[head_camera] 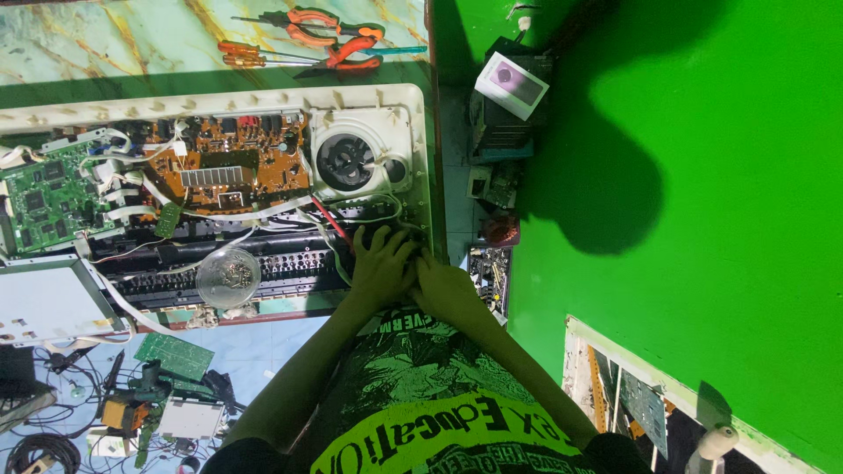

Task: The person unscrews and removes components from an electronic keyboard using a screwdriver, handling circuit boards and internal connectors.

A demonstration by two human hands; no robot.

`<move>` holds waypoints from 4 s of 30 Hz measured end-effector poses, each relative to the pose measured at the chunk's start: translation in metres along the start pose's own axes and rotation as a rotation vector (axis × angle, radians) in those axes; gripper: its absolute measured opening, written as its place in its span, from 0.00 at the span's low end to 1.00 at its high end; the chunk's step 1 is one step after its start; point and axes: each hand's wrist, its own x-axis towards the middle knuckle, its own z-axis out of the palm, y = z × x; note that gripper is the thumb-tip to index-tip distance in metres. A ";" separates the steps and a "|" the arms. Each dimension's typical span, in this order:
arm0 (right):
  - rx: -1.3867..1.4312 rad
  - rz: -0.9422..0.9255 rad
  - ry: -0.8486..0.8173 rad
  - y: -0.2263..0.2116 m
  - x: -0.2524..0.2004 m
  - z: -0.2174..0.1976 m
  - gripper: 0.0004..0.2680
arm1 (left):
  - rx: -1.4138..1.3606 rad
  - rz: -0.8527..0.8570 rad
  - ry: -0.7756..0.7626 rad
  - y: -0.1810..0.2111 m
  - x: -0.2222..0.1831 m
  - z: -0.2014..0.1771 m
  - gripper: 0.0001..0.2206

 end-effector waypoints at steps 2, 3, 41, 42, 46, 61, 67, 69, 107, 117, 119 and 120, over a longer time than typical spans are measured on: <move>0.019 -0.013 0.035 -0.001 -0.002 0.000 0.23 | -0.022 -0.013 0.006 0.001 0.000 -0.002 0.18; 0.029 -0.019 0.053 -0.001 -0.003 -0.001 0.22 | -0.033 -0.019 0.010 0.001 0.000 -0.002 0.17; 0.053 -0.021 0.503 -0.018 0.033 -0.018 0.21 | -0.277 -0.067 0.124 -0.036 -0.021 -0.077 0.12; 0.047 -0.006 0.513 -0.021 0.034 -0.017 0.21 | -0.271 -0.089 0.124 -0.039 -0.023 -0.079 0.12; 0.140 0.003 0.438 -0.038 0.035 -0.020 0.20 | -0.296 -0.083 0.151 -0.052 -0.026 -0.089 0.09; 0.230 0.023 0.406 -0.059 0.005 0.003 0.21 | -0.326 -0.116 0.172 -0.048 -0.052 -0.070 0.10; 0.133 -0.159 0.562 -0.027 -0.012 0.017 0.21 | -0.328 -0.210 0.141 -0.010 -0.058 -0.075 0.11; 0.211 -0.073 0.424 -0.021 -0.025 0.007 0.22 | -0.305 -0.238 0.174 0.006 -0.060 -0.071 0.12; 0.268 -0.302 0.313 -0.027 -0.065 -0.023 0.19 | -0.268 -0.371 0.312 0.055 -0.087 -0.060 0.10; 0.208 -0.310 0.373 -0.019 -0.013 -0.046 0.18 | -0.307 -0.350 0.285 0.005 -0.033 -0.067 0.11; 0.149 -0.337 0.420 -0.015 0.003 -0.048 0.19 | -0.297 -0.328 0.271 -0.003 -0.023 -0.068 0.11; 0.123 -0.353 0.437 -0.015 0.008 -0.048 0.19 | -0.291 -0.322 0.261 -0.007 -0.022 -0.069 0.11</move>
